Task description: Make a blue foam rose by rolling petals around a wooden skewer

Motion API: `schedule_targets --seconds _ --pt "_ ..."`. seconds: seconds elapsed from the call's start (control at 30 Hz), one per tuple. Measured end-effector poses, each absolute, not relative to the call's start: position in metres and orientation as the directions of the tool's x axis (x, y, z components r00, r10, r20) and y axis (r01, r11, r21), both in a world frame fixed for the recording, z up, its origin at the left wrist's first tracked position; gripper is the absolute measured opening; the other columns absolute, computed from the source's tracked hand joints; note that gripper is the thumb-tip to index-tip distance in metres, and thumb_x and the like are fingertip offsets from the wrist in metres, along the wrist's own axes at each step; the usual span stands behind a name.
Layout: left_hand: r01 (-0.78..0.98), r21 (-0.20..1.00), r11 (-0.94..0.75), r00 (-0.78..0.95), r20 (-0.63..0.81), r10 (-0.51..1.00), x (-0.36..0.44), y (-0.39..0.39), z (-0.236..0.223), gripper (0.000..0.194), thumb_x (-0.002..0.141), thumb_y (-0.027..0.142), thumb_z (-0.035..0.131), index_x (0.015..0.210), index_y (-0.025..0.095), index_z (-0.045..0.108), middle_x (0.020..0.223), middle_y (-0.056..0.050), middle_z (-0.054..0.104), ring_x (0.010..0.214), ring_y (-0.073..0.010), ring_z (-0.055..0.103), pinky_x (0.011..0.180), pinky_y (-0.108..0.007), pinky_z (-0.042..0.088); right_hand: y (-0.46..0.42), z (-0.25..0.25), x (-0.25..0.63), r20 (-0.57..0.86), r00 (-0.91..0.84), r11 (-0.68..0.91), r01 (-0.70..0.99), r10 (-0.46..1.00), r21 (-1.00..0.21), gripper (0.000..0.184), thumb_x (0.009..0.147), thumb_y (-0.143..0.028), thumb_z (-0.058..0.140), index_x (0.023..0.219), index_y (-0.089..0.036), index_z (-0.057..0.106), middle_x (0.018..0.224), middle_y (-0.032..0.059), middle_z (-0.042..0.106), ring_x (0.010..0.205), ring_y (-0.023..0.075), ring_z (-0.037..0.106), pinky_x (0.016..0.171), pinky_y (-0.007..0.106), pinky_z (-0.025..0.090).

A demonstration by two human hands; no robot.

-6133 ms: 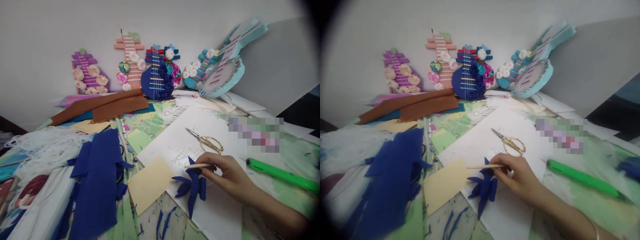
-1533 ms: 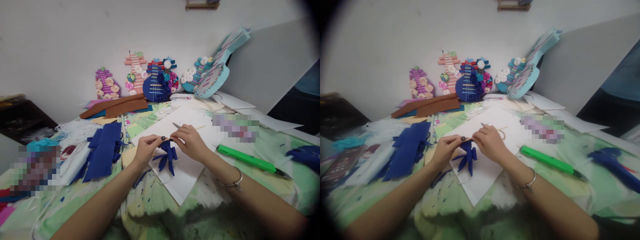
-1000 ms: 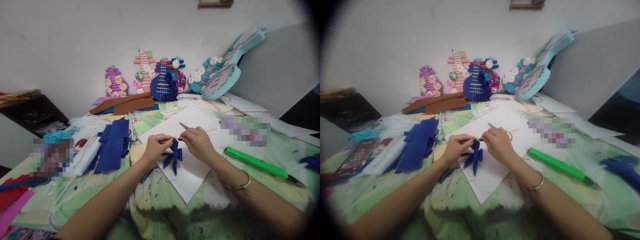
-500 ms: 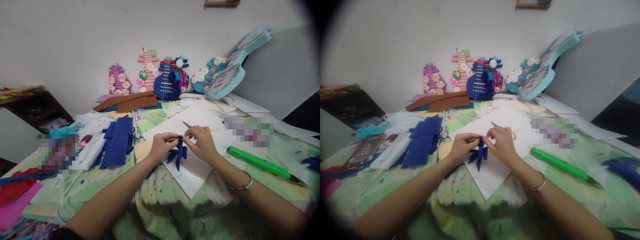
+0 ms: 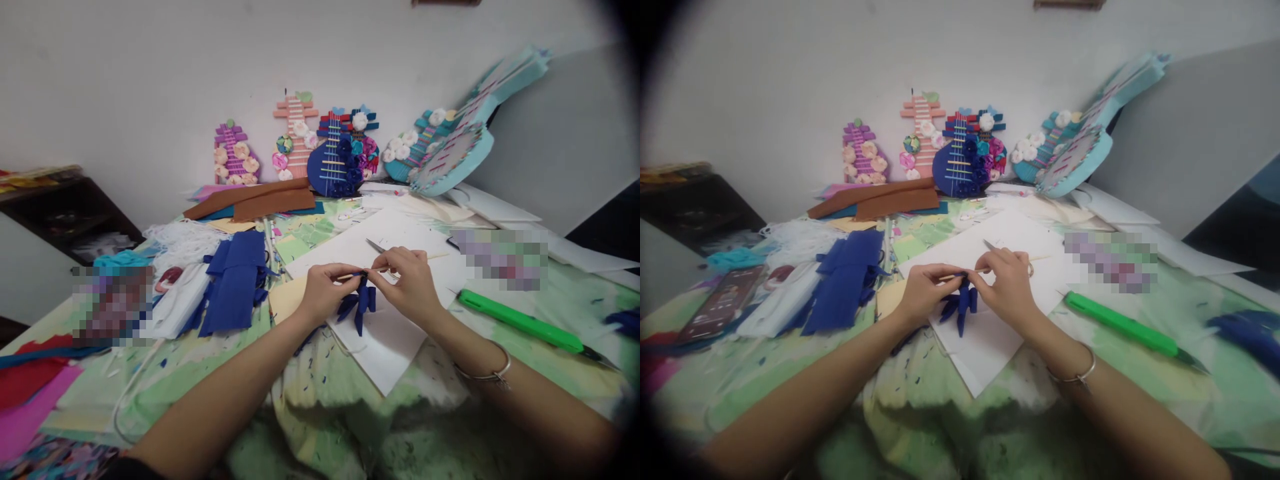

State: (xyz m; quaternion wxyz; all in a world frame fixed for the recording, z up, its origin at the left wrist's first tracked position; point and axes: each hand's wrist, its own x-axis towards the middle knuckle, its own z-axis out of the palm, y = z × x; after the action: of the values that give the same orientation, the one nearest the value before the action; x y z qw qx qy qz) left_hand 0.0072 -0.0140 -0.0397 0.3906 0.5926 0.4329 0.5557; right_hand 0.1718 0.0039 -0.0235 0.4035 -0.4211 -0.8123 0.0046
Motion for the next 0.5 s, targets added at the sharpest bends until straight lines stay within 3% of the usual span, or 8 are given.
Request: schedule_targets --seconds 0.27,0.5 --pt "0.16 0.92 -0.358 -0.028 0.367 0.93 0.0063 -0.0144 -0.0384 0.016 0.067 0.018 0.068 0.081 0.015 0.075 0.081 -0.006 0.075 0.075 -0.0209 0.07 0.072 -0.031 0.058 0.0069 -0.0255 0.1722 0.577 -0.376 0.626 0.71 0.725 -0.323 0.025 0.084 -0.033 0.054 0.065 -0.018 0.059 0.066 0.0009 0.06 0.073 0.0169 0.053 0.071 0.033 0.023" --pt "0.198 0.91 -0.365 -0.031 0.378 0.925 0.0077 -0.0142 -0.0378 0.015 0.065 0.014 0.067 0.078 0.014 0.074 0.077 -0.006 0.075 0.074 -0.0191 0.069 0.07 -0.029 0.057 0.0037 -0.0224 0.1723 0.584 -0.35 0.617 0.704 0.732 -0.352 0.021 0.083 -0.031 0.056 0.068 -0.018 0.059 0.069 0.0 0.058 0.075 0.0165 0.052 0.073 0.034 0.023"
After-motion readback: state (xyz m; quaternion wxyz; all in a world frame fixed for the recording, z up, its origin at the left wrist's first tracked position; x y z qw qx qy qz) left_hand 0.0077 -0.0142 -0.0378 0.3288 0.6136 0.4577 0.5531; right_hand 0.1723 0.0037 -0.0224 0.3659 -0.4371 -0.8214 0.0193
